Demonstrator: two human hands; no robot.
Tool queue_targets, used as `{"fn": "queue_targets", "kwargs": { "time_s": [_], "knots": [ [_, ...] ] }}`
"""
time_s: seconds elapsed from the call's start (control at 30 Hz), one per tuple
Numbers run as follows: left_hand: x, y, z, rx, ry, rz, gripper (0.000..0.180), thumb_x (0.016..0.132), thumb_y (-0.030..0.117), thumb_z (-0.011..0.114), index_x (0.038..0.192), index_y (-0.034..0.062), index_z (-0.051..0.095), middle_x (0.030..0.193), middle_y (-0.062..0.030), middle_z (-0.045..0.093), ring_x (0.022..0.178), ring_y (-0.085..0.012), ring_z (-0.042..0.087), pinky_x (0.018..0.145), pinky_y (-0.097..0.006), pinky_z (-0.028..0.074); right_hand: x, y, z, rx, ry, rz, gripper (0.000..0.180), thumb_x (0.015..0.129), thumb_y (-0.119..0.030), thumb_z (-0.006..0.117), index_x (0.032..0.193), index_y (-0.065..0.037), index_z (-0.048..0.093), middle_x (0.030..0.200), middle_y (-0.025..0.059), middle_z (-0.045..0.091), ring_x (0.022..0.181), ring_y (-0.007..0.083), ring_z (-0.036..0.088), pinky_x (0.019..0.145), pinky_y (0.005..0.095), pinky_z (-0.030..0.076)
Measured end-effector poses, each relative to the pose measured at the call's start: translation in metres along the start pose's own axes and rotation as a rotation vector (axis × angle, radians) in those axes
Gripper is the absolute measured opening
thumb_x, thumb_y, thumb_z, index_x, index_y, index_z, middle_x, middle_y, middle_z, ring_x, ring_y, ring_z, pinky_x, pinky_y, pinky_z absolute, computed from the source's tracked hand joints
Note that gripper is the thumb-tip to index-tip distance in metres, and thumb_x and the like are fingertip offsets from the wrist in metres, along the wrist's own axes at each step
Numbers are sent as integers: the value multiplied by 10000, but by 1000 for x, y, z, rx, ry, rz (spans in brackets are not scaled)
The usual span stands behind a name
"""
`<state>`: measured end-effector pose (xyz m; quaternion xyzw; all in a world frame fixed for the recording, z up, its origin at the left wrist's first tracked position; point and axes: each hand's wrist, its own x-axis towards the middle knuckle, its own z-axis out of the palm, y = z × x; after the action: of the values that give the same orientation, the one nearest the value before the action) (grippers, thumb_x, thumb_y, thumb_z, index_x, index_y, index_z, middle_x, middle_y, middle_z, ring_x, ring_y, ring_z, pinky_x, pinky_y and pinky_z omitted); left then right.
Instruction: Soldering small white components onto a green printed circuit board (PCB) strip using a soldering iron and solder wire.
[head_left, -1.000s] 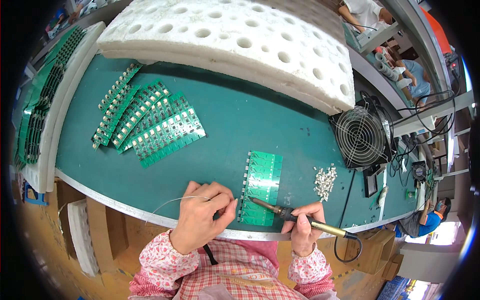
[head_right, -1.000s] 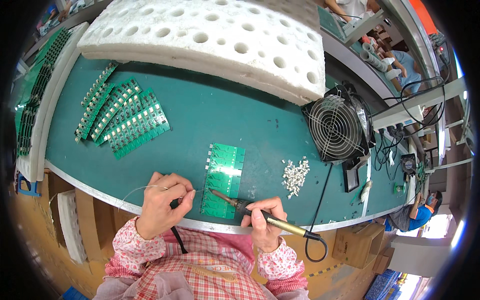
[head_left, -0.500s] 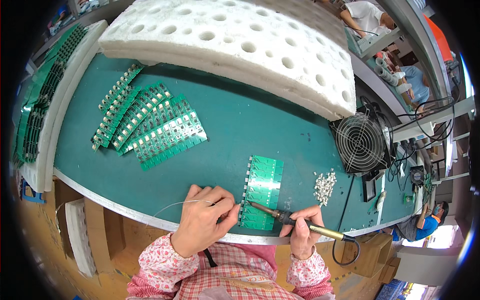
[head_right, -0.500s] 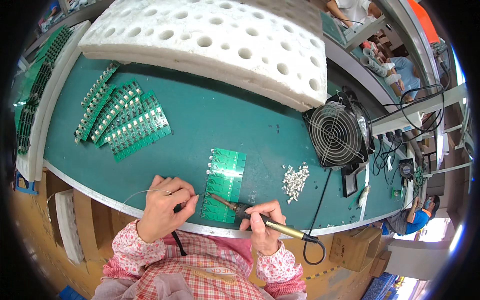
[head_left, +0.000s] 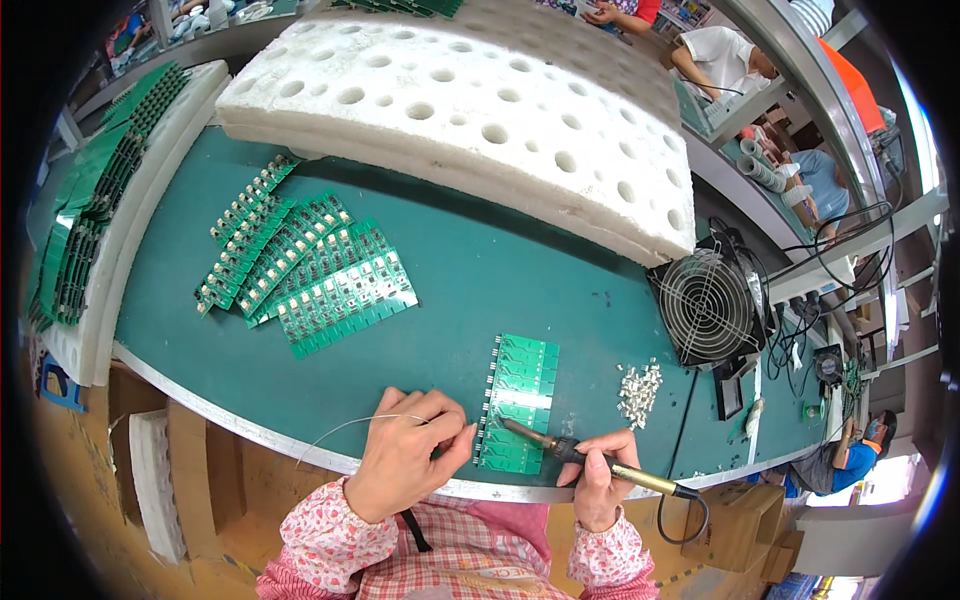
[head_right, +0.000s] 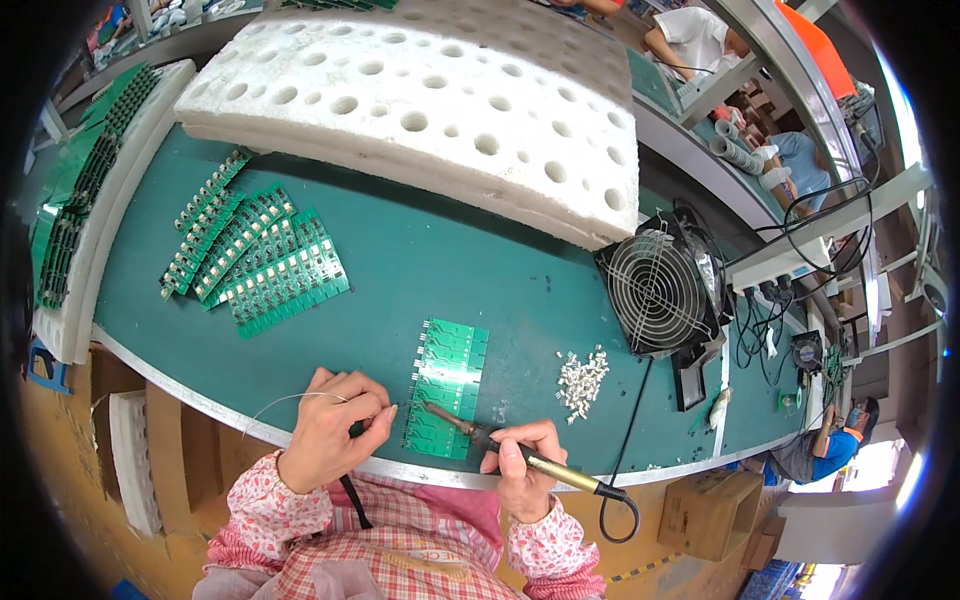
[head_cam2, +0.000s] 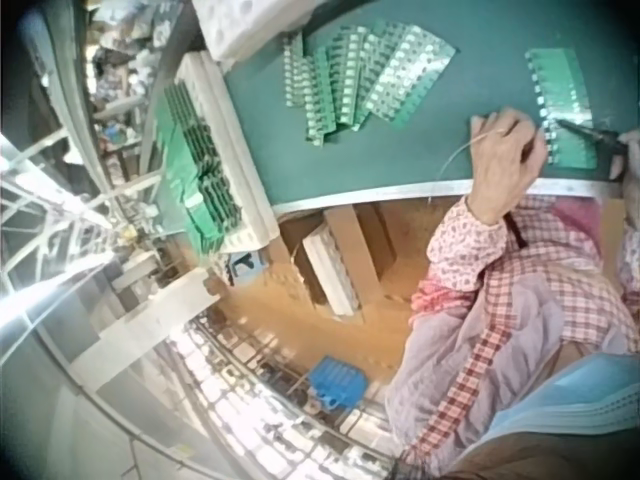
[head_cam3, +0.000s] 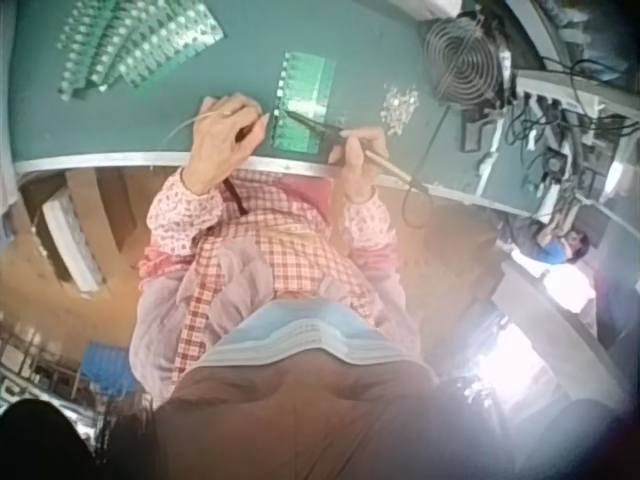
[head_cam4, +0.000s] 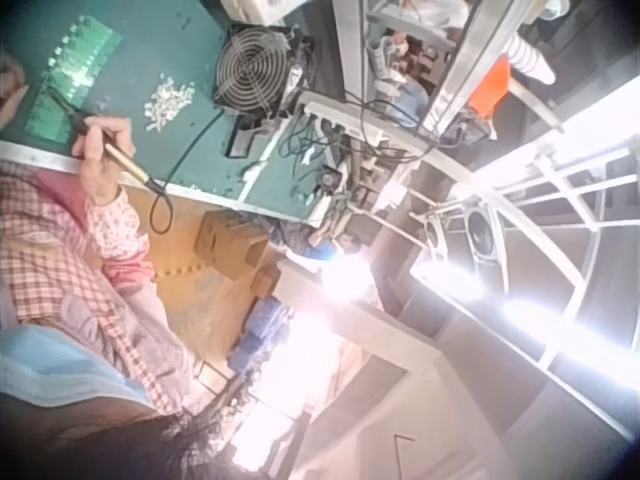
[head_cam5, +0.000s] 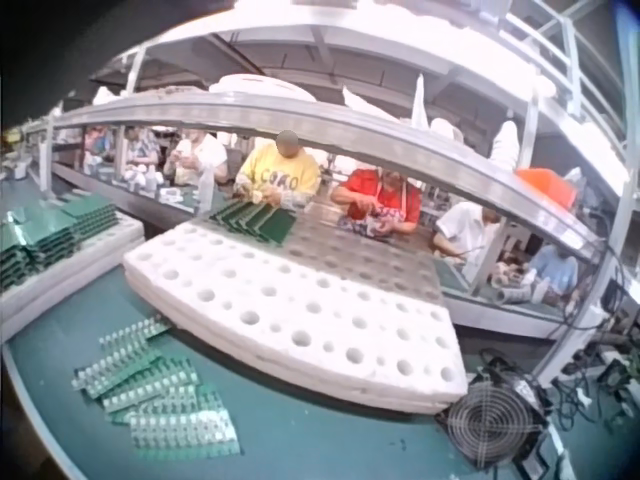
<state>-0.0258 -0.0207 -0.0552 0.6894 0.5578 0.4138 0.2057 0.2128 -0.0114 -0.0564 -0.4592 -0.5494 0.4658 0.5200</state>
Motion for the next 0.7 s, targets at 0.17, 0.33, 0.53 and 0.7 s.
{"fn": "queue_targets", "kwargs": {
  "time_s": [0.17, 0.33, 0.53, 0.7],
  "knots": [
    [-1, 1, 1, -8, 3, -23, 196, 800, 63, 754, 672, 69, 606, 821, -3, 676, 680, -190, 575, 716, -347, 373, -2, 0, 0, 20, 16, -7, 202, 976, -168, 601, 949, 22, 539, 692, 102, 646, 504, 121, 611, 472, 249, 498],
    [1, 0, 0, -7, 5, 14, 125, 817, 90, 740, 735, 70, 647, 799, -19, 637, 655, -214, 563, 713, -359, 383, -3, 1, -2, 37, 17, 3, 205, 971, -167, 605, 944, 25, 541, 728, 114, 658, 504, 122, 612, 469, 253, 501],
    [0, -1, -1, -6, -22, 15, 146, 816, 90, 738, 713, 76, 635, 797, 0, 633, 649, -203, 550, 714, -355, 372, -6, 2, -5, 28, -10, 4, 226, 970, -181, 608, 934, 32, 541, 729, 115, 659, 512, 125, 620, 469, 255, 505],
    [1, 0, -1, 5, -33, 23, 151, 818, 95, 738, 711, 84, 633, 799, 7, 629, 655, -199, 544, 718, -355, 369, -6, 0, -2, 24, 3, 20, 219, 970, -172, 610, 921, 31, 545, 734, 119, 665, 515, 129, 624, 475, 263, 514]
  ]
}}
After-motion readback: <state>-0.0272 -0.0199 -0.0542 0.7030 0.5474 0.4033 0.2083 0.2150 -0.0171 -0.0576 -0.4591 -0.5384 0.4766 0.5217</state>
